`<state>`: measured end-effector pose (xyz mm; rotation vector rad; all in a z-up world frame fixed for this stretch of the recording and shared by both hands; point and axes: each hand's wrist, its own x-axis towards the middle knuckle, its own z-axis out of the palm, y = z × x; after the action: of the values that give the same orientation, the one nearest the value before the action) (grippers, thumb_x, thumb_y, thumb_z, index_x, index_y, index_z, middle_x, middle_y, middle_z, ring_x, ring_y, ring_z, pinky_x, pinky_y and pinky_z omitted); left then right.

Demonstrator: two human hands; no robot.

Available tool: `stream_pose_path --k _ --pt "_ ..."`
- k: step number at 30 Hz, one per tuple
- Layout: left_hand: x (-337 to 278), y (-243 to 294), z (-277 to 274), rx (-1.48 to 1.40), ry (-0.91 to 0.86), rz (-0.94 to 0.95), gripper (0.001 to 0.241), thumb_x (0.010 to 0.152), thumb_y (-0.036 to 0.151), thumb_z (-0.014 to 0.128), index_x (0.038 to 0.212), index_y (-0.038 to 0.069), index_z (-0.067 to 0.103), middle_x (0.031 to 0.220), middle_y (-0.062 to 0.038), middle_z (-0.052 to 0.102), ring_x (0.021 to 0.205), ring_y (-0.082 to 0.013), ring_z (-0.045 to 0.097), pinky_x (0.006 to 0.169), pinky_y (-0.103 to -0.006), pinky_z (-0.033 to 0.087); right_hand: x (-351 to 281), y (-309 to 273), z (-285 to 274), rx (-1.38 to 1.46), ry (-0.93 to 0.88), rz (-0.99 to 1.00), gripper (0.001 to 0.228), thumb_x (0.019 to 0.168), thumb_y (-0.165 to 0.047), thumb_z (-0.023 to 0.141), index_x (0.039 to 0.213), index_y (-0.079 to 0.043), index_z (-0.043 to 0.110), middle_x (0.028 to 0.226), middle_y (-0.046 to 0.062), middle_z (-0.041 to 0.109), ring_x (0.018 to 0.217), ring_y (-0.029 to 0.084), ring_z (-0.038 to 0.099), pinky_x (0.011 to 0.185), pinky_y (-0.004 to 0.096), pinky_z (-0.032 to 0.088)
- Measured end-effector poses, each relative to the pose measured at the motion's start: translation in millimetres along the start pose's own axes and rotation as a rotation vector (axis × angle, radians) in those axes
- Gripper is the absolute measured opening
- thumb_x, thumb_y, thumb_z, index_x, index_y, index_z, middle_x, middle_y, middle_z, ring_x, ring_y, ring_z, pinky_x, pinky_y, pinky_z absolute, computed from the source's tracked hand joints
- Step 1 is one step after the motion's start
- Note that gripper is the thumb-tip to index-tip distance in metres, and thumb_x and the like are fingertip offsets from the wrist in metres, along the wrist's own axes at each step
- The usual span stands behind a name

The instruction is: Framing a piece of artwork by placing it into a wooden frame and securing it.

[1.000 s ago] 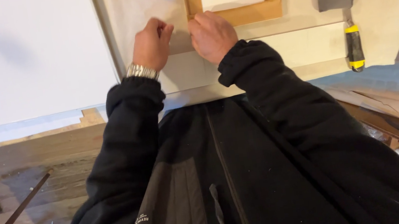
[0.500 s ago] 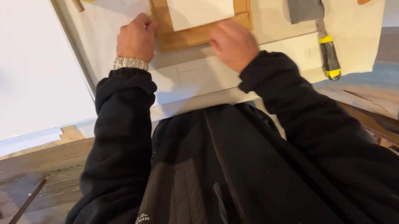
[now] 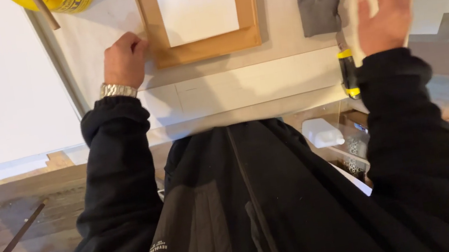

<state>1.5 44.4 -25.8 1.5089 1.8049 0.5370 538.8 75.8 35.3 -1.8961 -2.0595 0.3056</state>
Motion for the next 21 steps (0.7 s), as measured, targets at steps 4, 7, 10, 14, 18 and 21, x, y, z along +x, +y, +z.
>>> stream_pose_path --k 4,7,10,14,18,21 --pt "-14.1 0.5 -4.9 0.02 0.018 -0.015 0.021 0.099 0.022 0.07 0.094 0.002 0.071 0.083 -0.017 0.072 0.075 -0.0373 0.068 0.067 -0.0442 0.054 10.8 48.6 -4.3 -0.247 0.115 -0.207 0.062 0.091 -0.002 0.085 0.142 0.001 0.048 0.136 0.024 0.055 0.126 0.043 0.055 0.105 0.048 0.049" --pt "-21.0 8.1 -10.4 0.008 0.006 -0.064 0.021 0.099 0.023 0.068 0.094 0.002 0.072 0.079 -0.015 0.071 0.071 -0.032 0.068 0.065 -0.0418 0.053 15.0 83.6 11.4 -0.117 -0.058 0.0 0.061 0.097 -0.004 0.088 0.146 -0.003 0.051 0.139 0.023 0.058 0.123 0.043 0.058 0.104 0.049 0.049" --pt "-28.7 10.5 -10.8 -0.064 -0.057 -0.191 0.024 0.1 0.024 0.065 0.093 0.003 0.073 0.07 -0.012 0.069 0.063 -0.0261 0.067 0.062 -0.0391 0.052 17.3 89.0 15.3 -0.11 -0.051 0.042 0.058 0.096 -0.004 0.087 0.142 -0.007 0.052 0.139 0.02 0.06 0.125 0.041 0.062 0.108 0.047 0.051" --pt "-26.0 -0.2 -6.1 -0.098 -0.093 -0.161 0.03 0.104 0.026 0.06 0.091 0.003 0.073 0.068 -0.008 0.068 0.062 -0.0219 0.066 0.063 -0.0368 0.053 16.4 32.4 10.4 0.133 0.039 -0.039 0.052 0.098 0.0 0.074 0.145 -0.005 0.052 0.14 0.014 0.066 0.131 0.034 0.068 0.116 0.042 0.055" --pt "-22.3 1.4 -8.4 -0.072 -0.108 -0.139 0.033 0.106 0.028 0.059 0.089 0.004 0.073 0.067 -0.008 0.068 0.061 -0.0238 0.066 0.062 -0.0376 0.052 -6.1 -117.1 6.1 0.172 -0.153 -0.344 0.047 0.093 0.001 0.076 0.138 -0.005 0.064 0.137 0.016 0.065 0.126 0.032 0.065 0.107 0.037 0.056" --pt "-12.4 0.3 -9.3 -0.097 -0.097 -0.122 0.031 0.103 0.028 0.06 0.087 0.004 0.072 0.068 -0.006 0.069 0.061 -0.0232 0.067 0.061 -0.0366 0.053 -23.7 -142.1 56.6 0.121 -0.212 -0.642 0.048 0.09 -0.005 0.081 0.136 -0.004 0.066 0.135 0.011 0.064 0.126 0.028 0.065 0.114 0.041 0.052"
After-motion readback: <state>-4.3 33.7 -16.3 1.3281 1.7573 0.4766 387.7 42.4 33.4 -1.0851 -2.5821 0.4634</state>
